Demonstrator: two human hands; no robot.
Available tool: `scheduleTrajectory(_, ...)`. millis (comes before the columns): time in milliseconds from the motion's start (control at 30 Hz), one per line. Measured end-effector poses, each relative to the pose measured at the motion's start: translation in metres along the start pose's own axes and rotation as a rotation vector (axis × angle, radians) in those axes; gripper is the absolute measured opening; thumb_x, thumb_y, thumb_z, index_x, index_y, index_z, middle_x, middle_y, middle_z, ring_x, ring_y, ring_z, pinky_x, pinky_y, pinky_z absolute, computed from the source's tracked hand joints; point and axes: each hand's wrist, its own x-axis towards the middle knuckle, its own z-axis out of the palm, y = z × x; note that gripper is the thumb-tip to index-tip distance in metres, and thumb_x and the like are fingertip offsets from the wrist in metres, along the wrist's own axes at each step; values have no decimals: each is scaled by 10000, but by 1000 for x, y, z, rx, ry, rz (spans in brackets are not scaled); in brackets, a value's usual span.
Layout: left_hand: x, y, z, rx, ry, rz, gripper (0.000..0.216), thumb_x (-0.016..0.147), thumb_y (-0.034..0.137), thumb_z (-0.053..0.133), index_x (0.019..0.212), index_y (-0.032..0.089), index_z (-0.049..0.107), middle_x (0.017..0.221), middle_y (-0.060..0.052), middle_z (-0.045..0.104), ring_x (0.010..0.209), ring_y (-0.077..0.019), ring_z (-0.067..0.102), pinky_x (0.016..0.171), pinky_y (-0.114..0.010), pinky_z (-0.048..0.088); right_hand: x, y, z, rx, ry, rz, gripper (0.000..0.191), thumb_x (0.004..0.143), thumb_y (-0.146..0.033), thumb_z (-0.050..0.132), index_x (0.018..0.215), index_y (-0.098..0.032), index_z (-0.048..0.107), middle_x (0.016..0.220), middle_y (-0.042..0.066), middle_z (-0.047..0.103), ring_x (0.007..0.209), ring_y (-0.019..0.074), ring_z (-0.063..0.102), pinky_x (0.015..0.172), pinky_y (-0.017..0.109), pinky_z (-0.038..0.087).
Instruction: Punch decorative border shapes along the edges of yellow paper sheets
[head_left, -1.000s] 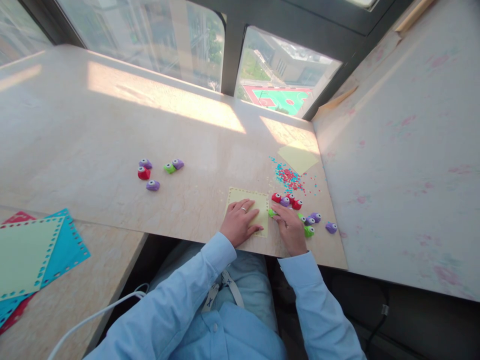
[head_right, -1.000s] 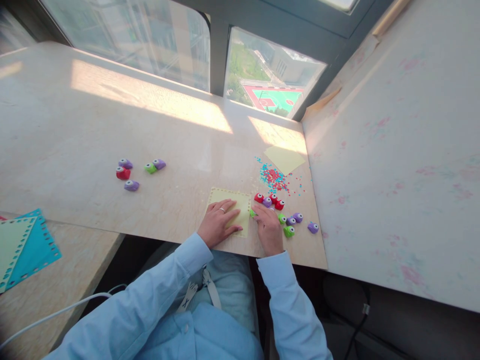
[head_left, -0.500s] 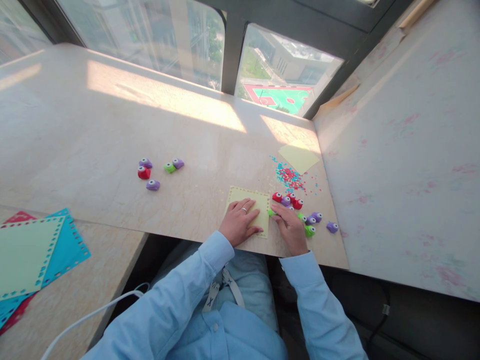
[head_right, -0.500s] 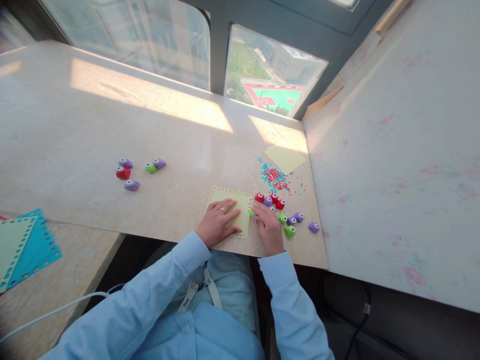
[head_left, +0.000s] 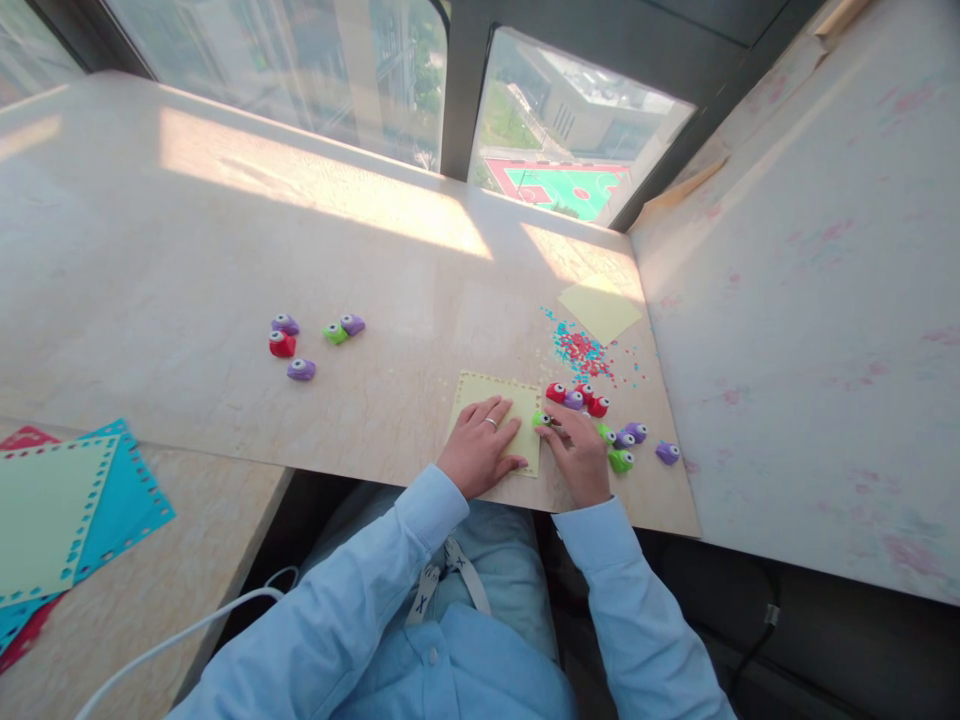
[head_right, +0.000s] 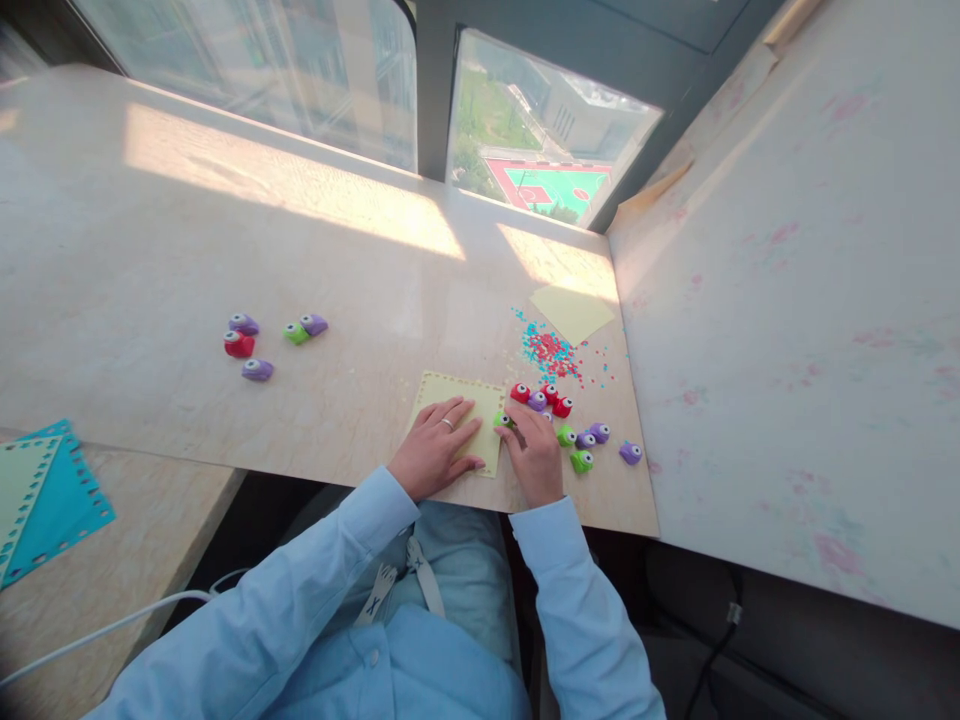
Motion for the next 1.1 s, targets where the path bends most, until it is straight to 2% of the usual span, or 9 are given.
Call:
scheduleTrajectory(200, 2, 1, -3, -12, -19, -8, 543, 845, 487, 663, 1270, 156, 590, 1429, -199, 511, 1382, -351, 400, 1082, -500, 351, -5, -5, -5, 31, -37, -20, 270, 949, -299, 560, 1164, -227, 707, 1189, 109, 700, 1106, 246, 651, 973, 449, 525)
scheduleTrajectory(400, 2, 0, -6, -24, -25, -5, 515, 851, 471, 661, 1254, 157, 597, 1420, -185, 522, 1379, -358, 401, 1086, -501, 361, -12, -11, -13, 45, -84, 14, 244, 942, -318, 581, 1121, -234, 724, 1067, 97, 718, 984, 237, 675, 878, 403, 565)
scheduleTrajectory(800, 0, -4, -9, -78, -14, 5, 470, 880, 451, 622, 1255, 167, 613, 1426, -174, 524, 1375, -344, 403, 1081, -513, 367, -7, -12, -5, 59, -17, 63, 211, 931, -275, 591, 1083, -226, 729, 1039, 96, 723, 970, 233, 677, 862, 399, 572)
scheduleTrajectory(1100, 0, -5, -8, -90, -7, -8, 464, 888, 466, 596, 1258, 186, 611, 1446, -152, 513, 1382, -331, 398, 1085, -503, 362, -8, -20, -11, 49, -42, 96, 199, 928, -272, 599, 1072, -235, 732, 1010, 90, 719, 941, 228, 676, 850, 391, 575)
